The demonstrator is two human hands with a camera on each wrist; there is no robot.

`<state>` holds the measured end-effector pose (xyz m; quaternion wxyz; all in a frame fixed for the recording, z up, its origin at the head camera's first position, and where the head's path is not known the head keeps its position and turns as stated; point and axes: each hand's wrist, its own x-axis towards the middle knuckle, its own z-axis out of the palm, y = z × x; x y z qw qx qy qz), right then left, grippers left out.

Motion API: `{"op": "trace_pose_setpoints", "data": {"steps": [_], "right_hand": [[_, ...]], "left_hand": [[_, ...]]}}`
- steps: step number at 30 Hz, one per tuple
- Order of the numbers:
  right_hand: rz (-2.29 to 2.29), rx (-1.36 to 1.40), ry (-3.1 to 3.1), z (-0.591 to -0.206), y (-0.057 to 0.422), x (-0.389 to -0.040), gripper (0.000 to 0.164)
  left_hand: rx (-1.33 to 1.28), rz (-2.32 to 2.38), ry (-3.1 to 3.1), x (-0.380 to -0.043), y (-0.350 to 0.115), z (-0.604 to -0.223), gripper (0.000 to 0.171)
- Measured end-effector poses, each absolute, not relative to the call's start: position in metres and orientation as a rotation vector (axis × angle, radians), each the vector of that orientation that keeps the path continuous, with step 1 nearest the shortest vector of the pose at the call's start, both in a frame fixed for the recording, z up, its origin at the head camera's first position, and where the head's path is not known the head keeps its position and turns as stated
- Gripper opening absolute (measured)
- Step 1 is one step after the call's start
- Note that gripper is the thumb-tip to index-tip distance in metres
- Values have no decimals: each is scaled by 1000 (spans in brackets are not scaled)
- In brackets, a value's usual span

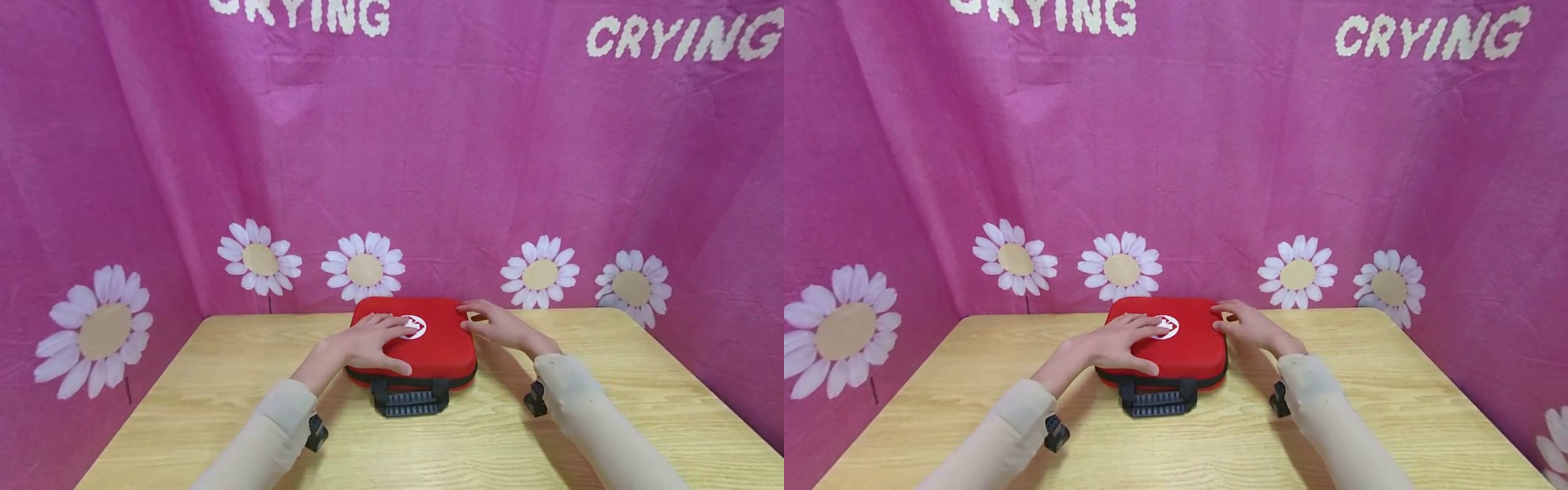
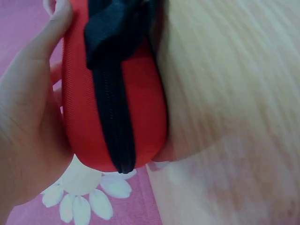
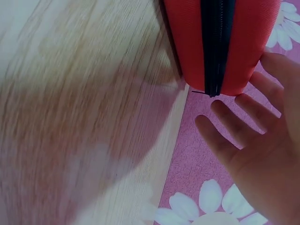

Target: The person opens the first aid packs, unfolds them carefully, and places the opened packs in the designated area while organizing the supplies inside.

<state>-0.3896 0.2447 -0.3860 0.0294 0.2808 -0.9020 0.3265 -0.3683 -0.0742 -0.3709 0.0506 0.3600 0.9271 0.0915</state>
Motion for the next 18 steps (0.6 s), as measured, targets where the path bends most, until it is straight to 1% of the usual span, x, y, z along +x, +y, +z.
{"op": "trace_pose_setpoints", "data": {"steps": [6, 12, 15, 18], "right_hand": [[962, 862, -2789, -383, 242, -388, 47], [916, 863, -2779, -384, 243, -379, 45], [850, 874, -2764, -383, 245, -372, 41], [744, 963, -2740, -380, 244, -366, 38]], "left_hand": [[1070, 269, 2811, -368, -78, -368, 83], [1078, 317, 2785, -369, -85, -364, 78], [1129, 334, 2755, -370, -90, -361, 71], [1155, 358, 2719, -370, -96, -358, 63]]}}
